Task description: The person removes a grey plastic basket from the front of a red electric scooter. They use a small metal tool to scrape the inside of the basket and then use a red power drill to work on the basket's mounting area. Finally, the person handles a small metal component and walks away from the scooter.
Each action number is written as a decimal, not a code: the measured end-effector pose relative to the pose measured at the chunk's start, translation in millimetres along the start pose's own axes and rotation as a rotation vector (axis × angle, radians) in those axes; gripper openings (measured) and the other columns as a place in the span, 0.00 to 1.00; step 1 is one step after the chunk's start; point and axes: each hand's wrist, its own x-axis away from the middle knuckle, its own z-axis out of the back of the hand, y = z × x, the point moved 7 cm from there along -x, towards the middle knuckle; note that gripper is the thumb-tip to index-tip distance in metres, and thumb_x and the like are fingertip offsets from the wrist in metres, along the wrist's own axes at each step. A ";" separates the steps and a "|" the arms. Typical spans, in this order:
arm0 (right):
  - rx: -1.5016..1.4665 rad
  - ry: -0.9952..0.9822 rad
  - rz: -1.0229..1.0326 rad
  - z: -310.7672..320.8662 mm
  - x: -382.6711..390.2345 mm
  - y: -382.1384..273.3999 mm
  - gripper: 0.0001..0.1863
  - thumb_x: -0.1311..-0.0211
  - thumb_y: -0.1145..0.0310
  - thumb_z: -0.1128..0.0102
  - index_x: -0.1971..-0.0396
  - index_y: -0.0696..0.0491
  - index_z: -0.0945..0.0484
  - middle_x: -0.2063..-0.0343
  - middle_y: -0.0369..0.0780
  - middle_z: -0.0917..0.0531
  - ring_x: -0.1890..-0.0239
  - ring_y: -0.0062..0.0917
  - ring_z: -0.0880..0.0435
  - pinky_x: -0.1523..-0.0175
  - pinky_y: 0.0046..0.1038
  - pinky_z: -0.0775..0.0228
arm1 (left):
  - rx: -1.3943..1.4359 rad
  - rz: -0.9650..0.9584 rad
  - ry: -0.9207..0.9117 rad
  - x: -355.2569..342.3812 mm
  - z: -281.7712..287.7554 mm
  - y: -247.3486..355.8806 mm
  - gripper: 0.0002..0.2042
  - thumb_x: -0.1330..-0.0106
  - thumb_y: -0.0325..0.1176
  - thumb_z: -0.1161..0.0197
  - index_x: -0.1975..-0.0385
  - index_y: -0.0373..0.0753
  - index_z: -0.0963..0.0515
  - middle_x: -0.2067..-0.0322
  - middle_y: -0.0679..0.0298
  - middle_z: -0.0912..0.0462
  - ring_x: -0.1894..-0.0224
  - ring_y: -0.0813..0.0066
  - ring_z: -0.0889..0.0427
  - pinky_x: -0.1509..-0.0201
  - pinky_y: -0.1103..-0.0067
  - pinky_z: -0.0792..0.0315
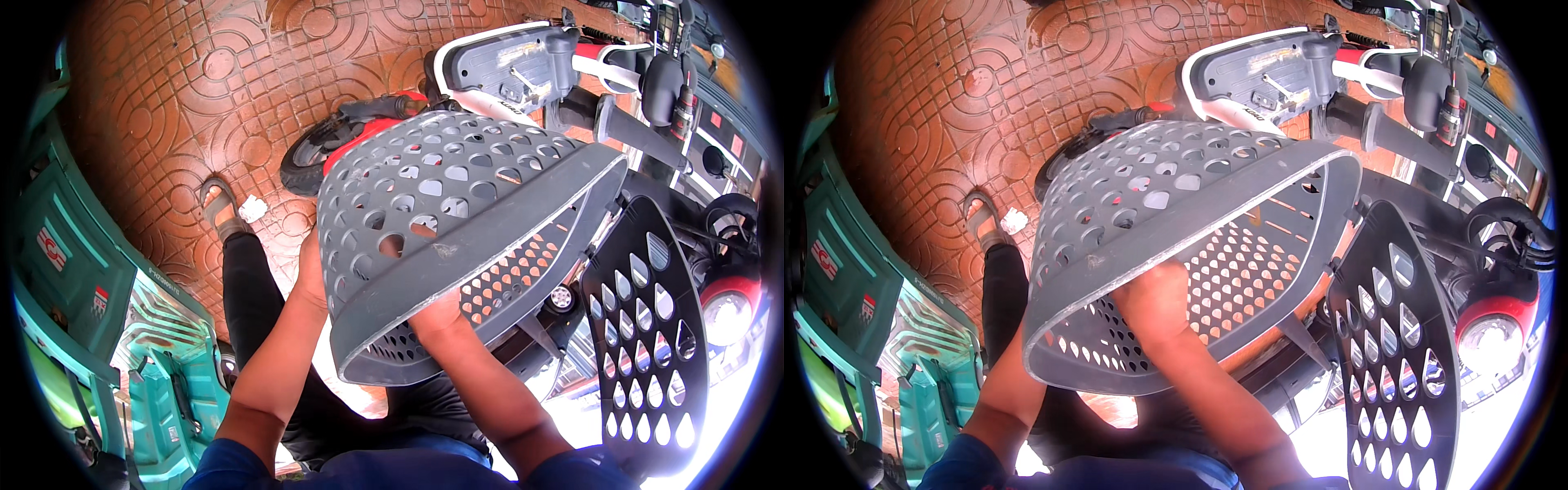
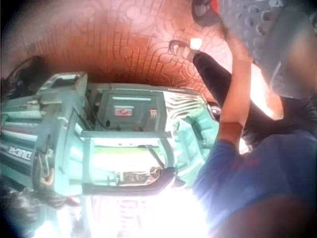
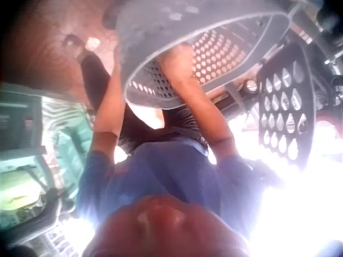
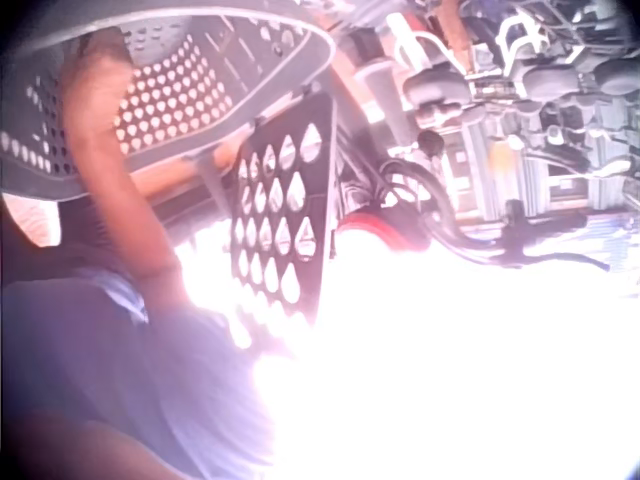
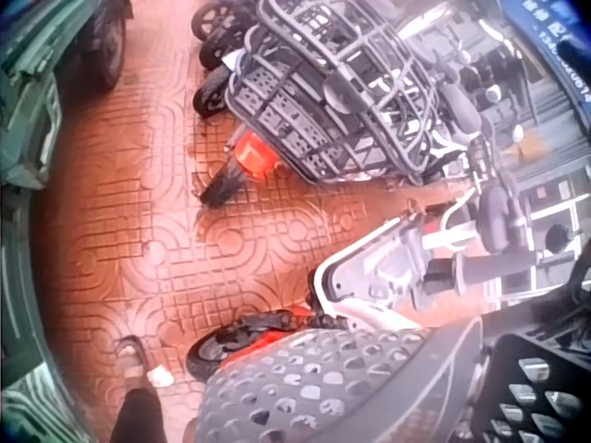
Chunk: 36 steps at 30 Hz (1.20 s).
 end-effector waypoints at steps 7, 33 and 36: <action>-0.059 0.006 0.066 -1.2 0.9 -11.7 0.10 0.53 0.76 0.31 0.67 0.55 0.16 0.72 0.46 0.15 0.72 0.46 0.16 0.66 0.41 0.22 | -0.249 -0.069 -0.167 -1.6 6.2 -1.0 0.15 0.25 0.33 0.45 0.45 0.32 0.23 0.55 0.60 0.15 0.57 0.73 0.15 0.55 0.76 0.18; 0.017 -0.081 0.359 -2.0 -27.1 -2.5 0.07 0.48 0.69 0.29 0.71 0.55 0.16 0.80 0.44 0.18 0.80 0.41 0.18 0.72 0.39 0.25 | -0.183 -0.105 -0.115 15.8 -42.6 3.9 0.52 0.43 0.80 0.48 0.31 0.38 0.33 0.41 0.57 0.21 0.40 0.67 0.21 0.36 0.70 0.24; 0.056 -0.143 0.488 -3.0 -27.6 -6.8 0.06 0.47 0.71 0.32 0.77 0.55 0.21 0.79 0.44 0.18 0.78 0.38 0.17 0.72 0.36 0.24 | -0.177 -0.142 -0.065 17.8 -45.7 4.8 0.52 0.42 0.80 0.49 0.31 0.37 0.33 0.40 0.56 0.22 0.40 0.67 0.21 0.35 0.70 0.25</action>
